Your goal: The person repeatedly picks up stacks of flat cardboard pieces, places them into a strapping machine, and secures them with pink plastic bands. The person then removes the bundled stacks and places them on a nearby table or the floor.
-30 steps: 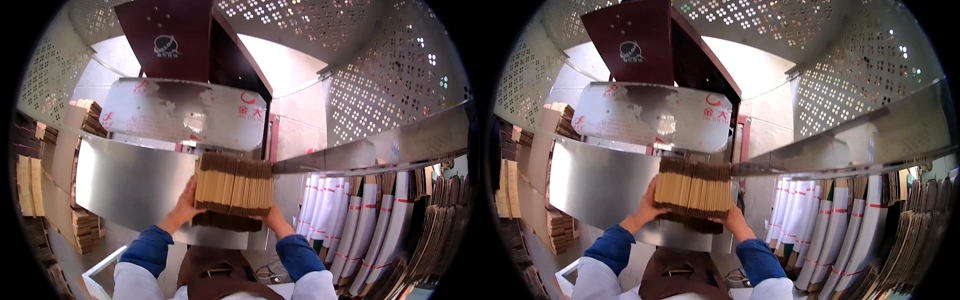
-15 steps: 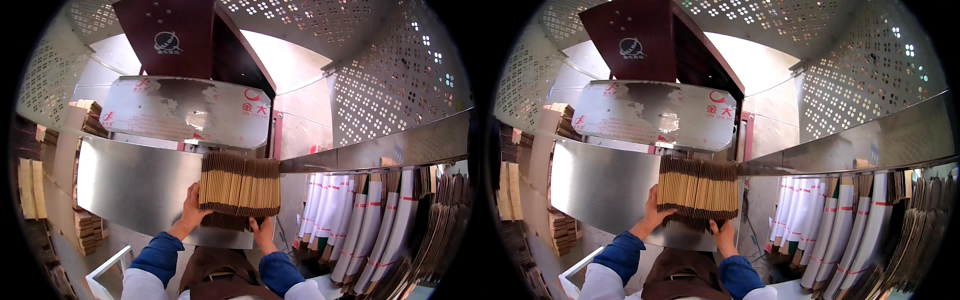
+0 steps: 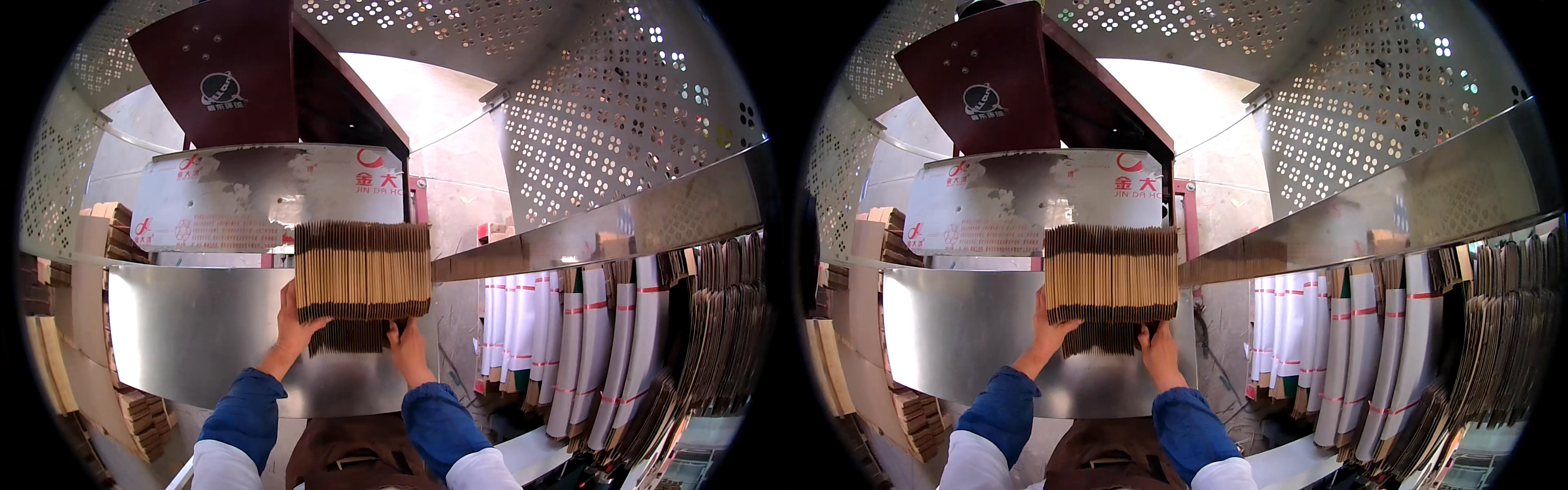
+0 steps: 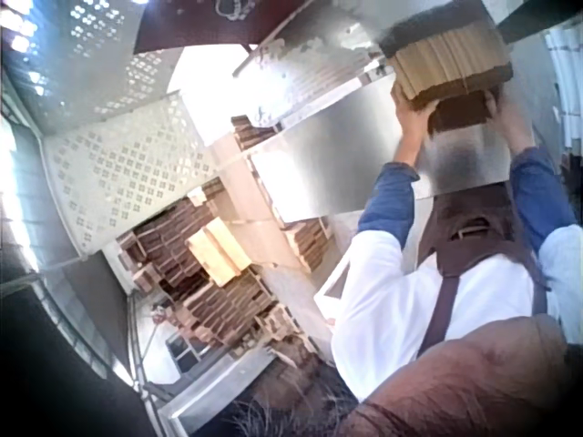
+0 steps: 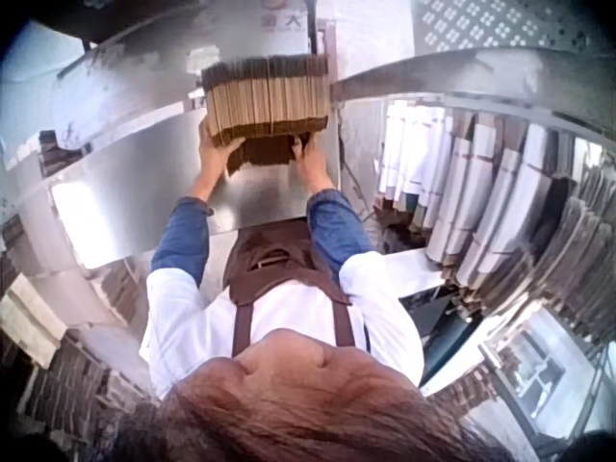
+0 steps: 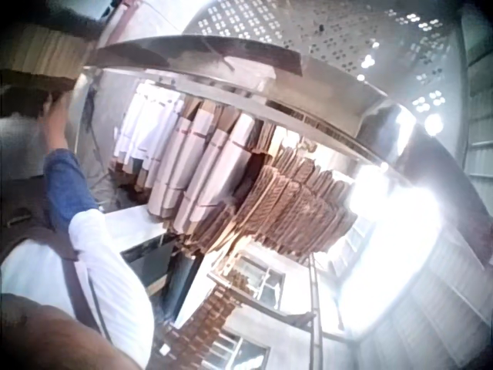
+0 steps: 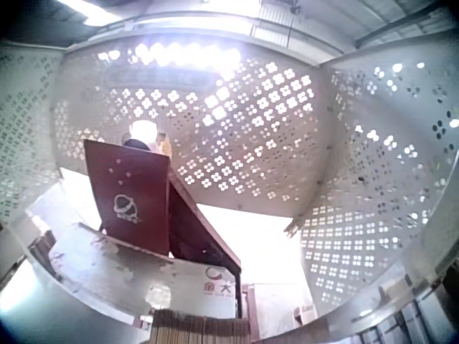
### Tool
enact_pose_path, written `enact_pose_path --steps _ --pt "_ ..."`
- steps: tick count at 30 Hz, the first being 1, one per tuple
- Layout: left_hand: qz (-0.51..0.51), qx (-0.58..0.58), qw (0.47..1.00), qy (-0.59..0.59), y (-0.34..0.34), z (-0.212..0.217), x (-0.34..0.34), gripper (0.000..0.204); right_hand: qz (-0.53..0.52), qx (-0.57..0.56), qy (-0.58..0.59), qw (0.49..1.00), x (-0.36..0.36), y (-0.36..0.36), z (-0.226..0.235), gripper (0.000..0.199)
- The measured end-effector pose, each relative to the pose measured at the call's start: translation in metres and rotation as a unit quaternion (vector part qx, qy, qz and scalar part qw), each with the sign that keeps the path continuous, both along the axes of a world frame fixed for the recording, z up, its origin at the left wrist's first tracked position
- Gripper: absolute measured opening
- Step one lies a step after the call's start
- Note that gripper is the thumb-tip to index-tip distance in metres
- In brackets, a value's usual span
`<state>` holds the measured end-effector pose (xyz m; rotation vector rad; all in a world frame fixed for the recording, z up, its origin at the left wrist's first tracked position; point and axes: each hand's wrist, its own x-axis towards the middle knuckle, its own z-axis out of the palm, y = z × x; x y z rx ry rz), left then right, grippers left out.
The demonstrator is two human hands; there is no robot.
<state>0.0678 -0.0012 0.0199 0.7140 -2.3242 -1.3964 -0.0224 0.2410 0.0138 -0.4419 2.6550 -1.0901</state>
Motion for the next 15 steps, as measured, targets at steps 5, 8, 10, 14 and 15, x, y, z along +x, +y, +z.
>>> enact_pose_path --steps 5,8,10,14,15 --pt "-0.005 -0.036 0.999 0.011 -0.013 -0.001 -0.021 0.097 0.003 -0.002 -0.011 1.0 -0.023 -0.009 -0.004 0.04" --pt "0.003 -0.03 1.0 0.003 -0.014 -0.002 -0.024 0.098 0.013 -0.002 -0.028 1.0 -0.027 -0.012 0.0 0.043" --pt "0.014 -0.03 0.999 0.009 -0.014 -0.01 -0.025 0.1 0.024 0.009 -0.023 0.999 -0.031 -0.012 -0.001 0.045" --pt "0.039 0.023 0.998 0.035 -0.009 -0.017 -0.031 0.096 0.034 0.037 0.002 0.999 -0.04 -0.011 -0.007 0.049" --pt "0.054 0.068 0.995 0.045 -0.006 -0.015 -0.031 0.094 0.035 0.043 0.007 0.998 -0.04 -0.011 -0.009 0.05"
